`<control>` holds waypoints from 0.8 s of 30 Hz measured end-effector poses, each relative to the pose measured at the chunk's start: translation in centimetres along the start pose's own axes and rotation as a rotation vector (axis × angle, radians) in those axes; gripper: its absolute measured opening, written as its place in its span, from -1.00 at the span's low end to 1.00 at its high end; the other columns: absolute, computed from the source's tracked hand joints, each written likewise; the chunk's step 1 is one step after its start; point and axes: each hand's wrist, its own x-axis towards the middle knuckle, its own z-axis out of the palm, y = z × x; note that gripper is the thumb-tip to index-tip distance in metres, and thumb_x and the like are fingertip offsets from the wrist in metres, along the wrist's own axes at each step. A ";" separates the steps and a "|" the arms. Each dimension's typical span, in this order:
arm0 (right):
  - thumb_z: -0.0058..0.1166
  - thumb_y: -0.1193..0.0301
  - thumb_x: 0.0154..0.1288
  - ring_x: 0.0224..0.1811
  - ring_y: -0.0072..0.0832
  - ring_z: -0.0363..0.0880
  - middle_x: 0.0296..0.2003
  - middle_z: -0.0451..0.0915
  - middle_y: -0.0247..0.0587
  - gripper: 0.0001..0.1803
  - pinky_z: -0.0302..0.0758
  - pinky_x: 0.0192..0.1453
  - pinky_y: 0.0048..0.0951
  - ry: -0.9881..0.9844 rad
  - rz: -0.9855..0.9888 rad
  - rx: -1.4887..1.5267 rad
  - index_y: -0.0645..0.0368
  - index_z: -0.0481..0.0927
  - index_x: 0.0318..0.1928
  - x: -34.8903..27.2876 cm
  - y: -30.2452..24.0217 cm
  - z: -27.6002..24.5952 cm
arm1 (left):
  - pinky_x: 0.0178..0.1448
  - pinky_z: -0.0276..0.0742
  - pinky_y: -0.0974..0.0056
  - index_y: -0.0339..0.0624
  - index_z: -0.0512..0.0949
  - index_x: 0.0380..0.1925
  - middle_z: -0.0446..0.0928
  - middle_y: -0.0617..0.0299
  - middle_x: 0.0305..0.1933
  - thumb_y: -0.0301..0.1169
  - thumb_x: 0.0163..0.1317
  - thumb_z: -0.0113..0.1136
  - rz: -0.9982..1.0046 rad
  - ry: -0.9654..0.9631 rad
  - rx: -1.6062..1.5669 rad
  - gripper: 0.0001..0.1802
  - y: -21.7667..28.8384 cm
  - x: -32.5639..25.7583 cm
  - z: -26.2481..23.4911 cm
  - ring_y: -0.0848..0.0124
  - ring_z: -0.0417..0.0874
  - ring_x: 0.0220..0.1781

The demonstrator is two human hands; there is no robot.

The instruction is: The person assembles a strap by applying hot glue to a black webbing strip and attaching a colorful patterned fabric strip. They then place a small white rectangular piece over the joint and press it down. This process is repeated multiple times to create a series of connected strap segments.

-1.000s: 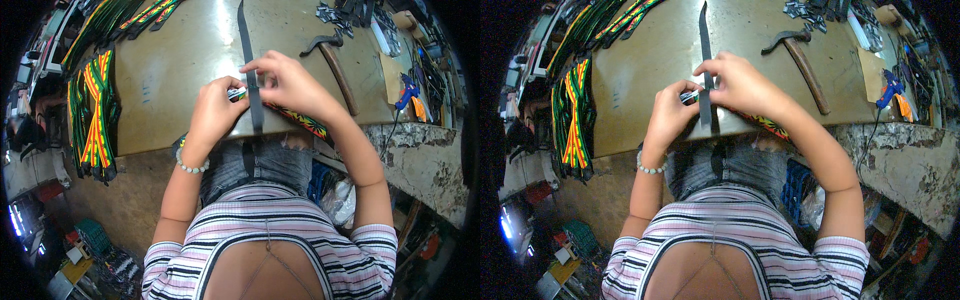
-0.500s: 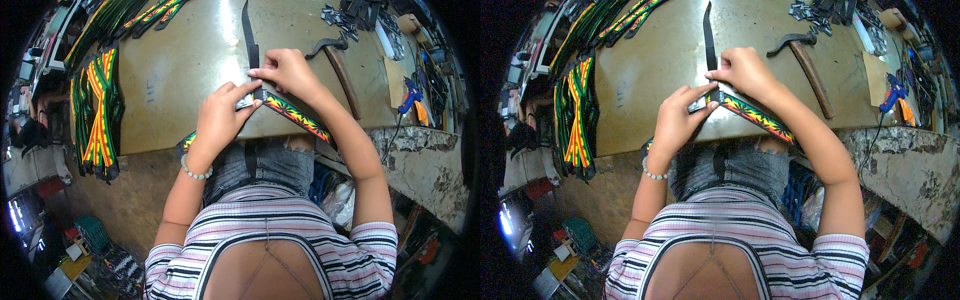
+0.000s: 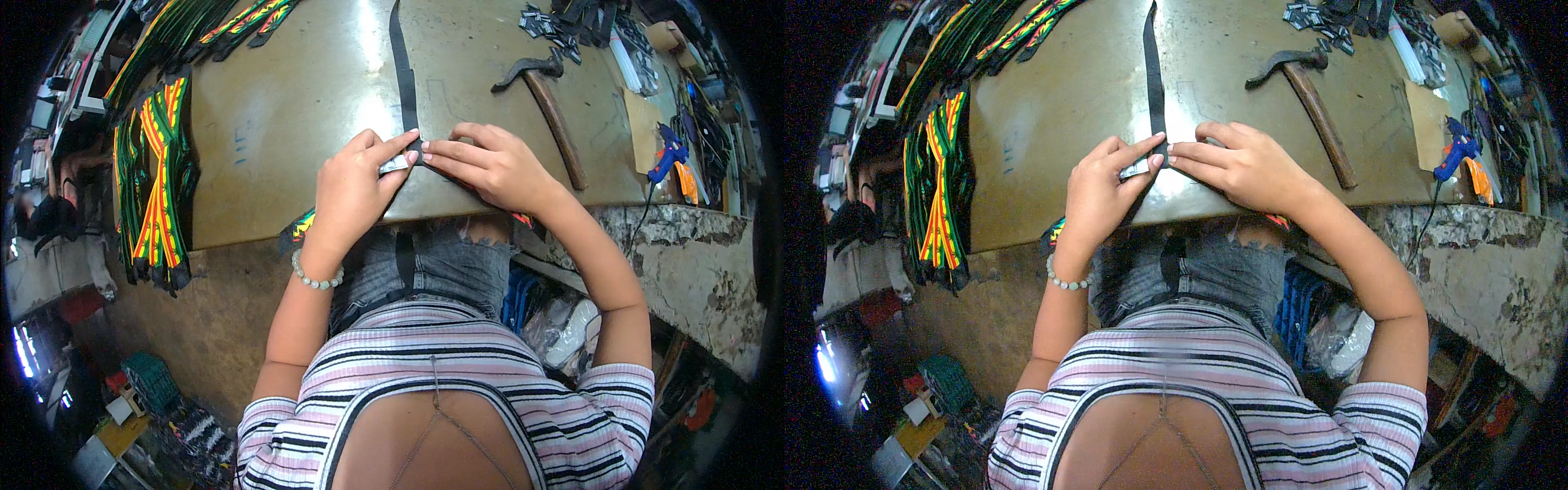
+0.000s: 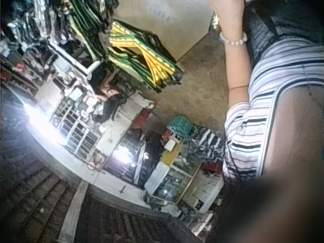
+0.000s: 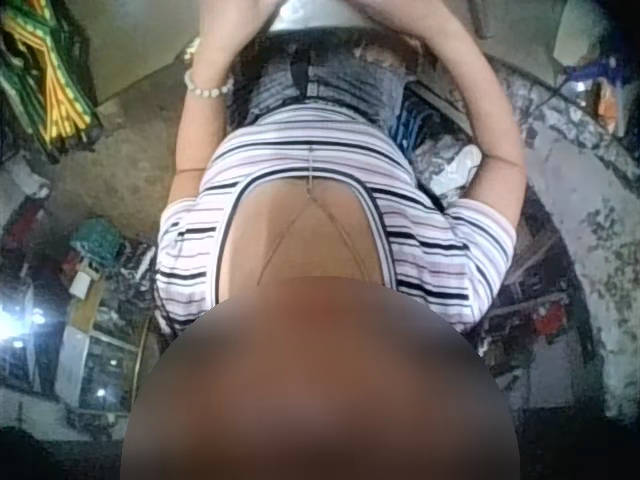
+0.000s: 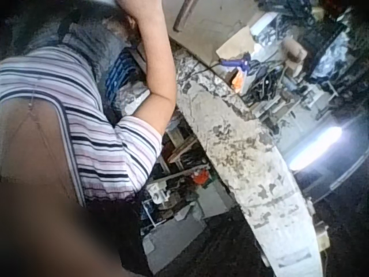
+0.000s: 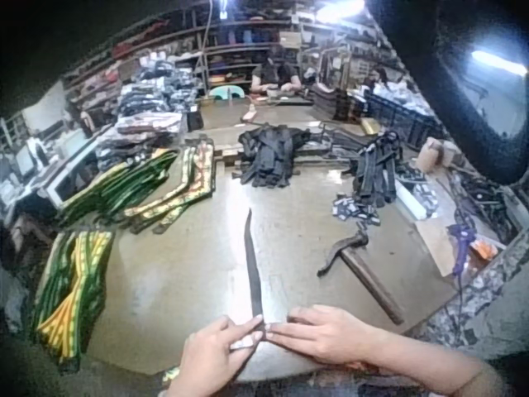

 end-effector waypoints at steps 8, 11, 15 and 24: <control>0.09 0.40 0.10 -0.03 -0.36 0.59 -0.01 0.65 -0.43 -0.60 0.61 -0.02 -0.35 -0.012 0.025 -0.019 0.05 0.70 0.00 -0.6 -0.1 0.3 | -0.28 0.50 0.18 0.17 0.72 0.01 0.48 0.18 -0.45 -0.23 0.18 0.37 0.018 -0.003 0.011 -0.65 -0.1 0.0 0.0 0.24 0.56 -0.41; 0.09 0.41 0.10 -0.03 -0.36 0.59 0.00 0.65 -0.43 -0.60 0.61 -0.02 -0.35 0.008 0.017 -0.008 0.05 0.70 0.00 -0.3 -0.2 0.1 | -0.25 0.48 0.19 0.15 0.72 0.02 0.46 0.15 -0.46 -0.23 0.18 0.38 -0.002 -0.007 -0.008 -0.64 0.0 0.0 0.0 0.24 0.54 -0.42; 0.08 0.43 0.12 -0.02 -0.33 0.59 0.01 0.64 -0.41 -0.59 0.59 0.00 -0.34 0.020 0.019 -0.002 0.05 0.68 0.03 0.0 -0.5 0.0 | -0.26 0.49 0.18 0.14 0.71 0.02 0.47 0.14 -0.44 -0.23 0.18 0.38 -0.005 -0.023 0.009 -0.64 0.1 0.0 -0.2 0.22 0.55 -0.41; 0.05 0.04 0.42 0.12 0.00 0.52 0.09 0.52 0.14 -0.43 0.45 0.19 -0.05 -0.093 1.098 -0.542 0.27 0.47 0.18 -4.0 3.2 -2.5 | -0.28 0.51 0.16 -0.08 0.67 -0.11 0.55 0.10 -0.38 -0.36 0.24 0.30 0.155 0.120 -0.022 -0.78 0.4 -0.3 -0.4 0.16 0.59 -0.40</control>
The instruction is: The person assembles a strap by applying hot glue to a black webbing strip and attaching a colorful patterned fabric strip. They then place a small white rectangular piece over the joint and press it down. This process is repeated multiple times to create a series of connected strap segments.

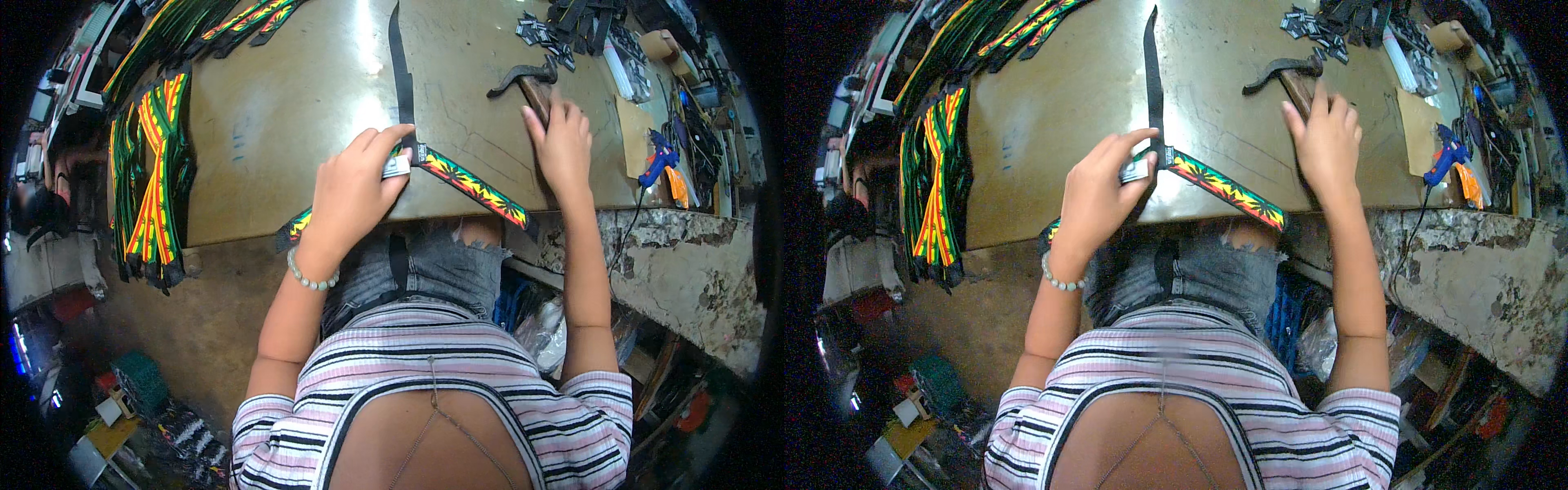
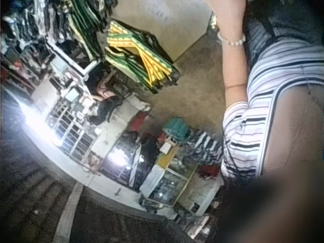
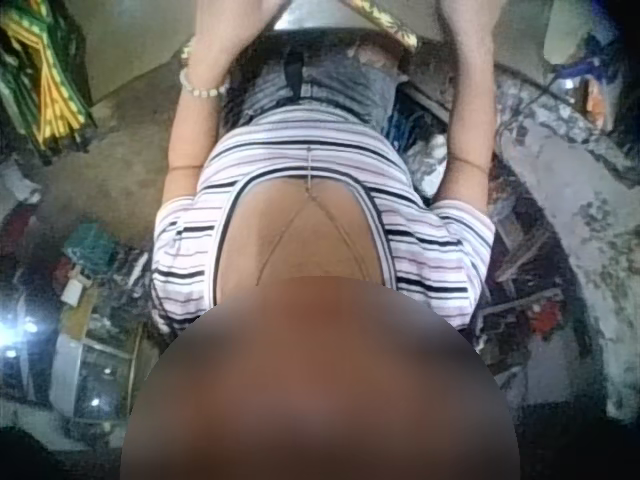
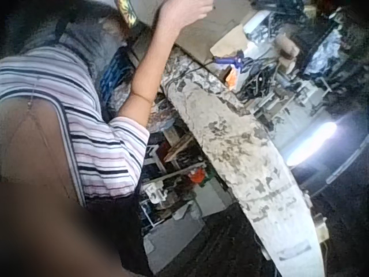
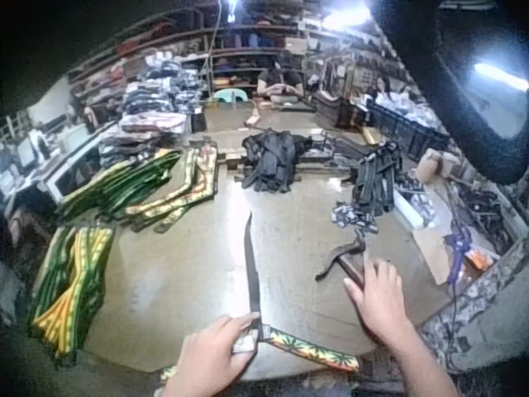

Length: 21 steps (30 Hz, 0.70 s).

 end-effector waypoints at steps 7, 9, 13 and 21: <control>-0.20 0.06 0.59 -0.63 -0.51 0.37 -0.58 0.44 -0.27 -0.49 0.35 -0.52 -0.41 -0.229 0.134 0.959 0.34 0.46 -0.21 -4.6 -4.9 -7.2 | -0.28 0.54 0.09 -0.07 0.63 -0.15 0.58 0.12 -0.31 -0.48 0.12 0.30 -0.124 0.057 0.015 -0.74 -1.5 -3.4 -0.7 0.06 0.64 -0.34; -0.04 0.28 0.51 -0.52 0.05 0.55 -0.57 0.50 0.18 -0.70 0.45 -0.44 -0.03 -0.168 -0.225 0.866 0.32 0.44 -0.21 -6.6 -7.5 -6.6 | -0.28 0.54 0.08 -0.07 0.63 -0.16 0.56 0.12 -0.34 -0.47 0.09 0.31 -0.117 0.068 0.036 -0.73 -1.7 -3.8 -0.5 0.07 0.63 -0.35; 0.02 0.20 0.49 -0.41 0.24 0.60 -0.47 0.59 0.29 -0.65 0.50 -0.41 0.12 -0.251 -0.152 0.728 0.30 0.39 -0.18 -7.9 -8.9 -6.2 | -0.27 0.54 0.08 -0.08 0.63 -0.15 0.55 0.12 -0.34 -0.45 0.10 0.31 -0.088 0.078 0.046 -0.73 -1.9 -3.6 -0.3 0.08 0.63 -0.35; -0.09 0.03 0.51 -0.27 0.26 0.60 -0.36 0.62 0.28 -0.52 0.52 -0.21 0.15 -0.318 -0.115 0.633 0.24 0.47 -0.29 -5.7 -7.4 -5.4 | -0.32 0.55 0.10 -0.14 0.62 -0.18 0.58 0.07 -0.35 -0.26 0.24 0.32 -0.066 0.068 0.123 -0.76 -1.0 -3.1 -0.4 0.07 0.64 -0.38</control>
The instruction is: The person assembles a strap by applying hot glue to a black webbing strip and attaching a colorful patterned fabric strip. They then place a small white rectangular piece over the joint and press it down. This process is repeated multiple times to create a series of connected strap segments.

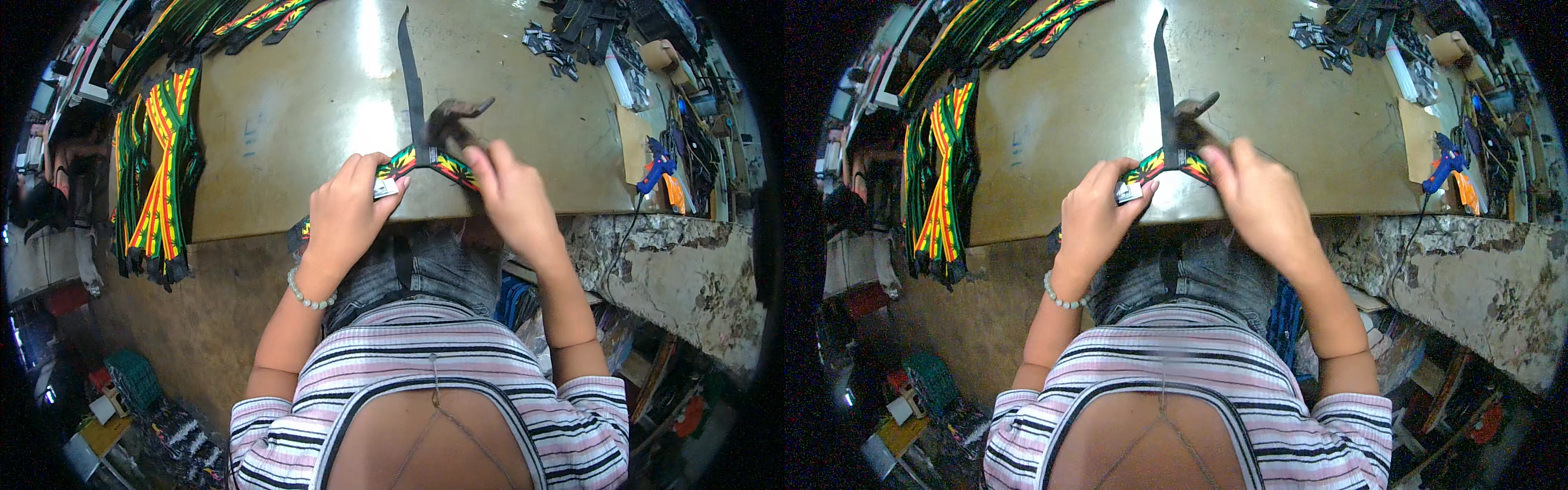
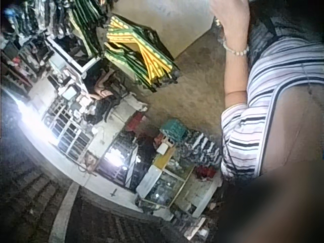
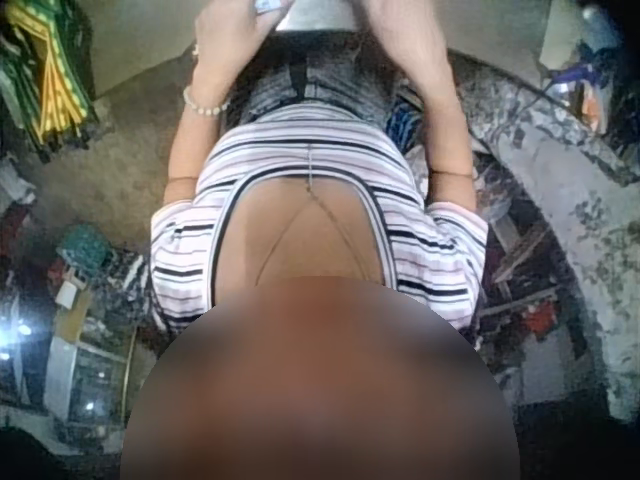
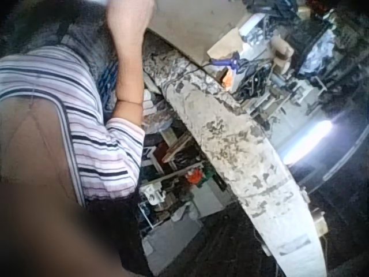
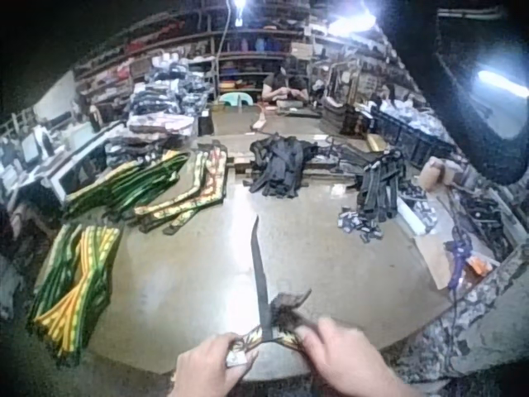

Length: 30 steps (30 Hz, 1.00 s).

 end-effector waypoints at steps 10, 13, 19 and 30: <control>-0.04 0.07 0.52 -0.06 -0.34 0.60 -0.15 0.68 -0.28 -0.57 0.49 0.04 -0.35 0.138 -0.189 0.443 0.18 0.62 0.01 4.8 2.8 -0.4 | -0.32 0.46 0.21 -0.36 0.49 -0.17 0.49 -0.10 -0.48 -0.32 0.49 0.03 -0.131 -0.037 -0.629 -0.74 3.5 1.3 -1.3 0.22 0.60 -0.46; 0.06 0.12 0.51 -0.16 -0.69 0.52 -0.19 0.63 -0.40 -0.63 0.47 -0.02 -0.54 -0.382 -0.015 1.366 0.21 0.61 -0.10 4.6 -0.1 1.5 | -0.31 0.44 0.31 -0.27 0.55 -0.20 0.48 0.11 -0.50 -0.33 0.48 0.08 -0.152 -0.069 -0.573 -0.78 5.3 1.6 0.0 0.47 0.48 -0.46; 0.14 0.21 0.47 -0.23 -0.69 0.57 -0.25 0.68 -0.37 -0.67 0.51 -0.11 -0.60 -0.575 0.004 1.175 0.27 0.66 -0.14 5.5 1.3 0.5 | -0.17 0.61 0.16 -0.15 0.70 -0.24 0.69 0.07 -0.14 -0.34 0.18 0.38 0.053 0.165 -0.088 -0.81 4.4 2.9 -2.1 0.13 0.71 -0.16; 0.23 0.44 0.24 0.36 -0.24 0.37 0.29 0.50 -0.17 -0.81 0.12 0.51 -0.14 0.115 -0.637 0.357 0.12 0.70 -0.12 6.8 -0.8 -0.9 | -0.23 0.56 0.13 -0.21 0.66 -0.35 0.63 0.02 -0.38 -0.35 0.12 0.40 -0.089 0.070 -0.085 -0.82 0.8 3.7 2.1 0.05 0.68 -0.31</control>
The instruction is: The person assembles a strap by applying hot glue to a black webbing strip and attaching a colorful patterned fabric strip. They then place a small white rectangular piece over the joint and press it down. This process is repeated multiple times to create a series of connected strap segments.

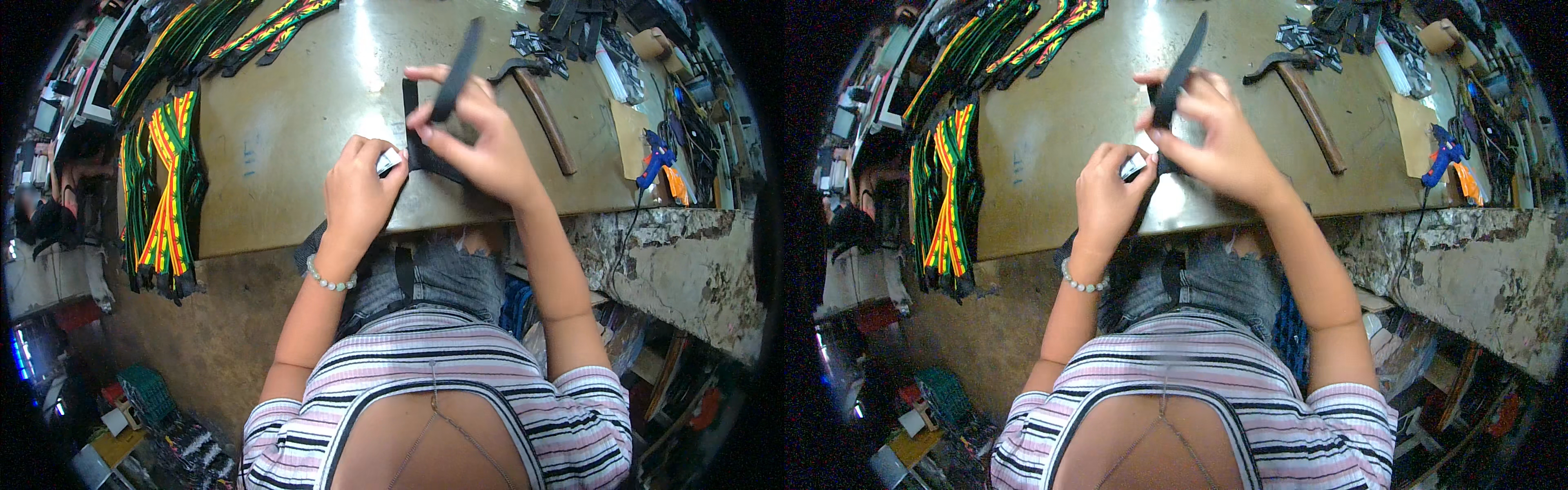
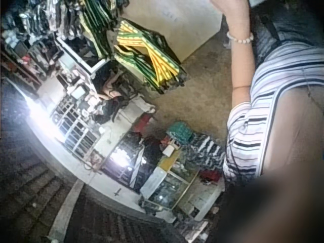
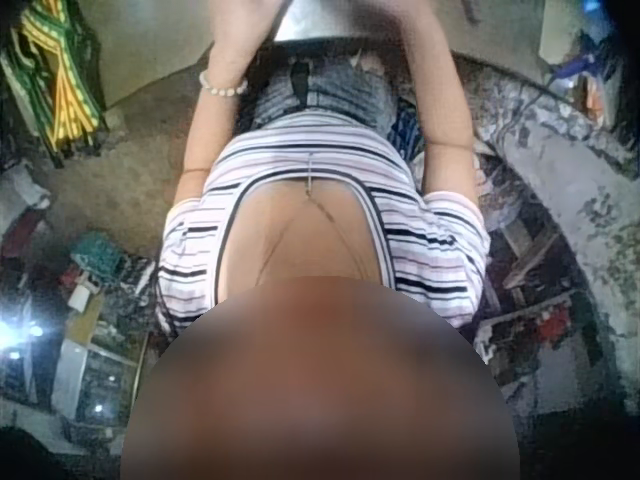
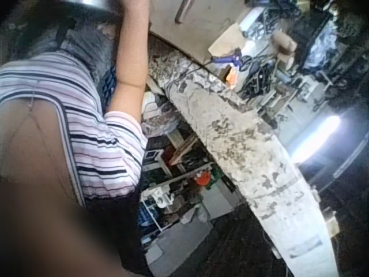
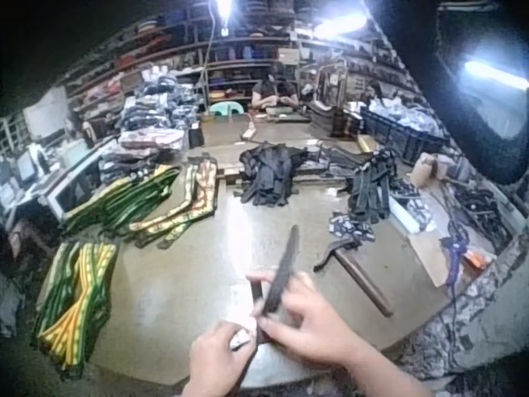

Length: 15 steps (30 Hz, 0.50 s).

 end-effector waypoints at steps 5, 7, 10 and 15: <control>0.09 0.71 0.11 0.16 -0.08 0.55 0.11 0.59 -0.04 -0.53 0.48 0.25 -0.23 -0.050 0.156 -0.038 0.17 0.65 0.07 -6.0 -3.2 1.5 | -0.23 0.56 0.11 -0.14 0.58 -0.23 0.62 0.04 -0.38 -0.43 0.02 0.41 0.067 0.018 -0.079 -0.71 -0.2 -0.2 0.9 0.05 0.68 -0.30; 0.10 0.68 0.09 -0.04 -0.05 0.60 -0.11 0.61 0.03 -0.48 0.55 0.09 -0.16 -0.118 0.123 -0.099 0.31 0.54 0.15 -7.7 -4.3 2.6 | -0.23 0.56 0.12 -0.12 0.57 -0.22 0.62 0.04 -0.37 -0.45 0.02 0.40 0.014 0.002 -0.079 -0.71 0.1 -0.3 1.1 0.06 0.68 -0.28; 0.13 0.67 0.05 -0.22 -0.17 0.58 -0.33 0.60 -0.06 -0.53 0.55 -0.14 -0.24 -0.096 0.171 -0.131 0.32 0.58 0.06 -9.1 -5.6 3.4 | -0.25 0.57 0.09 -0.02 0.60 -0.15 0.63 0.08 -0.32 -0.51 0.03 0.34 0.011 -0.018 -0.059 -0.67 0.4 -0.6 1.1 0.06 0.68 -0.28; 0.13 0.64 0.03 -0.35 -0.22 0.55 -0.45 0.56 -0.12 -0.57 0.51 -0.30 -0.24 -0.080 0.212 -0.147 0.30 0.59 0.01 -10.3 -6.5 3.3 | -0.23 0.58 0.07 0.14 0.66 -0.07 0.58 0.14 -0.35 -0.50 0.06 0.30 0.059 -0.103 0.066 -0.60 0.4 -0.8 0.9 0.09 0.66 -0.31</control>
